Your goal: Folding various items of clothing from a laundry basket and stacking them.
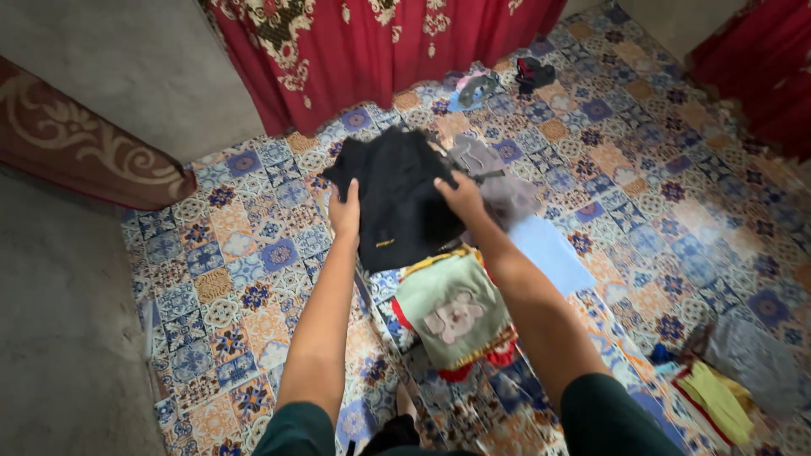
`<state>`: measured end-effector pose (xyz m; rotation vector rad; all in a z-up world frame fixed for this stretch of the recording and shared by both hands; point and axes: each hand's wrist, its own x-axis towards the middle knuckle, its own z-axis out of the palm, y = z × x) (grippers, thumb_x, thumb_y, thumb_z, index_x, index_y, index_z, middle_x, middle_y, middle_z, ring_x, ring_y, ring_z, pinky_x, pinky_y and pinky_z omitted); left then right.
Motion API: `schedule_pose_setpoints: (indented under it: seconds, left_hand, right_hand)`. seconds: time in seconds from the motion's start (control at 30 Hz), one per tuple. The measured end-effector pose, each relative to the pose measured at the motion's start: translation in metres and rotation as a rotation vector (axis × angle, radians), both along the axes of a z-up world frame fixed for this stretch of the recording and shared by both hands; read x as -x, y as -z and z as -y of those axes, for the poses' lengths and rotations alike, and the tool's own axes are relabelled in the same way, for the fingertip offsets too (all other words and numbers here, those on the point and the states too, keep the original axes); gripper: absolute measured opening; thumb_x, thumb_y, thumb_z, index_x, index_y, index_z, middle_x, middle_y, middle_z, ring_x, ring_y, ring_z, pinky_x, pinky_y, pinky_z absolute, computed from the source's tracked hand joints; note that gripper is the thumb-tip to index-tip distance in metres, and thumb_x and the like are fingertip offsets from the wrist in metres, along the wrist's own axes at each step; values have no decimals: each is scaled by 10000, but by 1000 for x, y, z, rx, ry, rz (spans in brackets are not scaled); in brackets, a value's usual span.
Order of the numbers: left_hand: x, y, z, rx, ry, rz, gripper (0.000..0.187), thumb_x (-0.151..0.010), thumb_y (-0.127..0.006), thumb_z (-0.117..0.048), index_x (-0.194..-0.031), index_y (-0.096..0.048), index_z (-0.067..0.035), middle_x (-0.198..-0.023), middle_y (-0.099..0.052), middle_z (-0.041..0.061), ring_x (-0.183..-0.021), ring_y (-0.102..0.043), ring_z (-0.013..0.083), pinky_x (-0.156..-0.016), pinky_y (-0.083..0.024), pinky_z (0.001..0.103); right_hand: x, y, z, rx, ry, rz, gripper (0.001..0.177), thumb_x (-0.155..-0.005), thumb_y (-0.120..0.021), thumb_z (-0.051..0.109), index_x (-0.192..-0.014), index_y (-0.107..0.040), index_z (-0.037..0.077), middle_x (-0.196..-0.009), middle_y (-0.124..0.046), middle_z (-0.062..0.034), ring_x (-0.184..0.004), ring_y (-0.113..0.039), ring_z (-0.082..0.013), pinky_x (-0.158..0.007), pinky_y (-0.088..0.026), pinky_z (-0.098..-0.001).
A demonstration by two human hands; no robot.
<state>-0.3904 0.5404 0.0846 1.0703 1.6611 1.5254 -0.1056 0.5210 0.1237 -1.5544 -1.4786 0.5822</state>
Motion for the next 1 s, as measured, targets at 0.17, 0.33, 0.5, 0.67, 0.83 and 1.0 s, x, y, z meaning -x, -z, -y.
schedule_pose_setpoints:
  seconds: [0.17, 0.33, 0.5, 0.67, 0.83, 1.0]
  left_hand:
    - [22, 26, 8, 188, -20, 15, 676, -913, -690, -521, -1285, -647, 43, -1257, -706, 195, -1180, -663, 319, -1027, -485, 390]
    - [30, 66, 16, 145, 21, 143, 600, -920, -669, -494, -1209, -696, 31, -1154, -757, 171, -1052, -720, 296, -936, -535, 388]
    - [36, 111, 23, 213, 37, 70, 596, -936, -639, -517, -1284, -687, -36, -1192, -748, 169, -1097, -715, 319, -966, -524, 400]
    - [34, 140, 28, 386, -23, -58, 725, -1014, -536, -585, -1462, -528, -14, -1388, -624, 241, -1288, -579, 424, -1098, -433, 465]
    - [29, 138, 38, 370, -27, -177, 943, -981, -655, -645, -1495, -364, 90, -1460, -486, 327, -1369, -462, 463, -1138, -354, 473]
    - [36, 136, 47, 473, 120, -159, 963, -817, -655, -598, -1529, -393, -4, -1429, -570, 278, -1317, -551, 433, -1124, -417, 445]
  right_hand:
    - [30, 25, -10, 160, 17, 76, 463, -868, -730, 497, -1170, -733, 145, -1066, -753, -163, -1034, -714, -350, -883, -539, -441]
    - [40, 49, -6, 285, 54, 183, 499, -857, -725, 533, -1207, -711, 177, -1111, -739, -168, -1069, -691, -378, -902, -541, -482]
    - [40, 58, 1, 494, 112, 278, 370, -954, -595, 493, -1214, -762, 289, -1136, -742, -106, -1086, -692, -360, -928, -542, -492]
    - [32, 90, 1, 441, 94, 367, 357, -925, -570, 419, -1198, -765, 298, -1195, -750, -62, -1136, -694, -322, -946, -545, -481]
    - [52, 49, 24, 594, -71, 490, 658, -777, -830, 584, -1290, -617, 233, -1294, -633, -122, -1209, -597, -355, -971, -486, -502]
    - [41, 97, 18, 575, -157, 636, 588, -736, -883, 266, -1254, -617, 187, -1245, -704, -125, -1174, -668, -362, -965, -538, -486]
